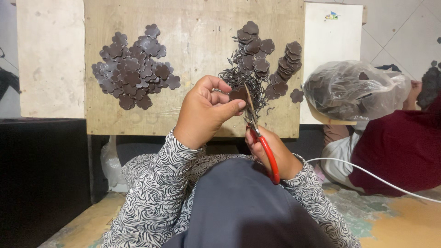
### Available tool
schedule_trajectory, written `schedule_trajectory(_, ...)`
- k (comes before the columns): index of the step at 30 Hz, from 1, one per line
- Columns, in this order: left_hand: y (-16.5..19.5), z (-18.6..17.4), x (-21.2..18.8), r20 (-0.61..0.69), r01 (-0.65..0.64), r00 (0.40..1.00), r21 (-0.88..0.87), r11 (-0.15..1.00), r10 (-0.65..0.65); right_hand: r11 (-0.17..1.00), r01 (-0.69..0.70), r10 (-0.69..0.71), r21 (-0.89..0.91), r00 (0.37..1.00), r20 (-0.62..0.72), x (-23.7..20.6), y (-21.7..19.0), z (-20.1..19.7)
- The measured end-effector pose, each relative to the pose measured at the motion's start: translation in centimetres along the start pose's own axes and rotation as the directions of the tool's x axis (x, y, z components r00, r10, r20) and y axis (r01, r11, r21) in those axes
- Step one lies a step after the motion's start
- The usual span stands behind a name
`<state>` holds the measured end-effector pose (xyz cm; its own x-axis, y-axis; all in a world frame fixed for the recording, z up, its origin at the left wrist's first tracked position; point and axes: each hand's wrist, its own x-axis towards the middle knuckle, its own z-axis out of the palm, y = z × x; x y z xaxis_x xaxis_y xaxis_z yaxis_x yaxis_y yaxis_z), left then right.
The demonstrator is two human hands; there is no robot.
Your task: The person sits at a workbench and uses red-handled scissors to trim excess material from dark brown flower-shaped fabric pieces, one at a time, placing trimmed pieces on a pile to the left and cut scraps nearby. The person continues trimming pieces throughout the episode.
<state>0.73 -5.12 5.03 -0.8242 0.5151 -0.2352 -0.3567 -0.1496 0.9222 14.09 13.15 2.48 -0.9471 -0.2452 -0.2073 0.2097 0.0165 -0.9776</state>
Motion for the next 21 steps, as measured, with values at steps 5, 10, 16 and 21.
schedule_trajectory(5, -0.09, 0.09, 0.11, 0.006, 0.009, 1.0, -0.029, 1.0, -0.009, 0.996, -0.015, 0.016, 0.089, 1.0, -0.011, -0.21, 0.25, 0.13)
schedule_trajectory(10, -0.27, 0.09, 0.24, 0.013, 0.004, 1.0, -0.023, 1.0, -0.004, 0.988, -0.032, 0.035, 0.151, 0.999, -0.017, -0.24, 0.61, 0.13)
schedule_trajectory(16, -0.61, 0.0, 0.51, 0.039, -0.011, 0.999, -0.055, 0.998, 0.013, 0.994, -0.016, 0.019, 0.108, 1.0, -0.021, -0.05, 0.73, 0.06)
schedule_trajectory(21, -0.56, -0.5, 0.64, 0.177, 0.066, 0.983, -0.063, 0.996, -0.054, 0.997, -0.007, 0.004, 0.075, 1.0, 0.03, -0.04, 0.55, 0.08)
